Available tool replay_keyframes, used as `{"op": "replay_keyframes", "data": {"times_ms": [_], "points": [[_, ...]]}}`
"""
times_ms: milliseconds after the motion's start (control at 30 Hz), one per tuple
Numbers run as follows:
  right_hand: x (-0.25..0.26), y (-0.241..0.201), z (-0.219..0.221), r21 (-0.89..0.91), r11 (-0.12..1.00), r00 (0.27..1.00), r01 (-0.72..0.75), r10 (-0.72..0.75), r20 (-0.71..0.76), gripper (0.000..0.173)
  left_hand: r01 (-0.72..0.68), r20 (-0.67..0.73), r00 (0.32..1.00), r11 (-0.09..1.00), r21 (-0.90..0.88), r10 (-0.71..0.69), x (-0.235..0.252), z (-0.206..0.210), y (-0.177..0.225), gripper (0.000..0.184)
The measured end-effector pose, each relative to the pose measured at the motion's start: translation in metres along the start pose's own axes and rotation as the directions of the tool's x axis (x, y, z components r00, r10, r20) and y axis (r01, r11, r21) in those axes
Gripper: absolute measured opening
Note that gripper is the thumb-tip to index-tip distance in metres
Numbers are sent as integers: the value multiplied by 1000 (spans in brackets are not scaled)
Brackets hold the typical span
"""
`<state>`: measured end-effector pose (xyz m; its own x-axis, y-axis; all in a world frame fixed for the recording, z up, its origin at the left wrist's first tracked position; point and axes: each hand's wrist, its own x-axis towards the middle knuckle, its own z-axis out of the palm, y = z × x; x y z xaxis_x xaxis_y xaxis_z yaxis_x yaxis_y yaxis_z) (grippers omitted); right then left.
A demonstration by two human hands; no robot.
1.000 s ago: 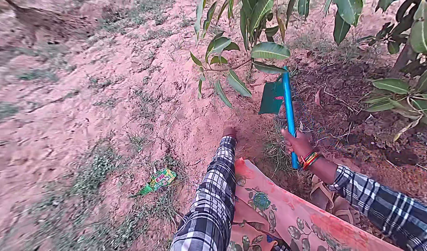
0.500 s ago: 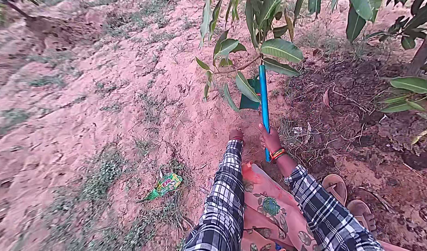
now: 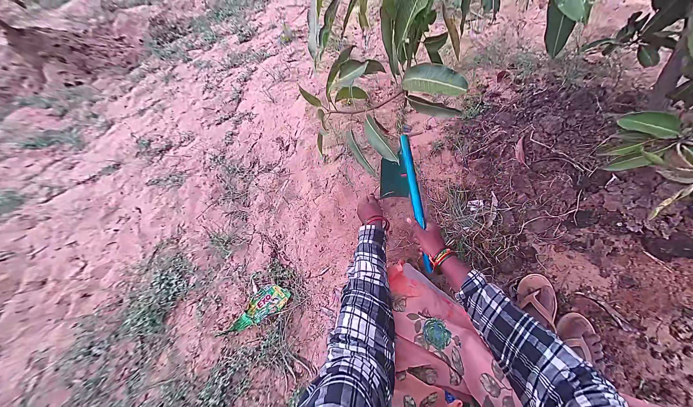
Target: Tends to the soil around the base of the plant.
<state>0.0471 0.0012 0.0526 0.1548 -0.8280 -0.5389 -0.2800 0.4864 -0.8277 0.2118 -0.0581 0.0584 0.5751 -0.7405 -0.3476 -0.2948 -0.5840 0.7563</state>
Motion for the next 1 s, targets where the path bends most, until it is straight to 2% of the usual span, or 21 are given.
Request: {"op": "replay_keyframes", "data": {"times_ms": [67,100,200,267,367,433,500,533,633,733,867,933,1000], "points": [[8,22,-7,-123,987,987,-102,116,112,48,-64,-113,992,997,-38,59,-8,-1,5,50],[9,33,-11,-128,985,982,-120,136,129,50,-102,-160,983,994,-48,93,-12,1,7,52],[4,55,-9,7,997,996,-81,81,41,47,-217,-264,942,976,-15,206,-16,10,10,53],[-1,60,-11,121,992,996,-24,34,-77,45,-260,-201,943,964,54,266,-13,19,6,51],[4,55,-36,221,970,974,99,-49,-222,38,-205,113,977,936,284,180,0,57,-2,44],[4,48,-62,230,967,966,106,-46,-253,35,-292,323,933,853,432,156,7,96,-19,40],[1,47,-84,256,962,969,93,-27,-247,34,-388,459,883,712,585,104,4,125,-26,54],[-2,46,-93,267,960,972,78,-14,-235,34,-420,497,864,663,619,83,4,132,-27,54],[-6,43,-108,312,947,977,76,-9,-212,32,-407,515,856,668,623,41,9,134,-29,34],[5,18,-108,412,893,968,184,-92,-232,36,-280,447,894,741,611,-31,14,127,-20,31],[36,-7,-91,499,799,933,337,-211,-291,42,-263,388,921,807,529,46,26,124,-22,35],[50,7,-73,510,829,963,229,-117,-241,43,-254,382,923,815,522,43,27,120,-21,35],[56,33,-66,418,906,989,-66,114,-91,45,-240,377,926,808,539,23,28,121,-17,34]]}}
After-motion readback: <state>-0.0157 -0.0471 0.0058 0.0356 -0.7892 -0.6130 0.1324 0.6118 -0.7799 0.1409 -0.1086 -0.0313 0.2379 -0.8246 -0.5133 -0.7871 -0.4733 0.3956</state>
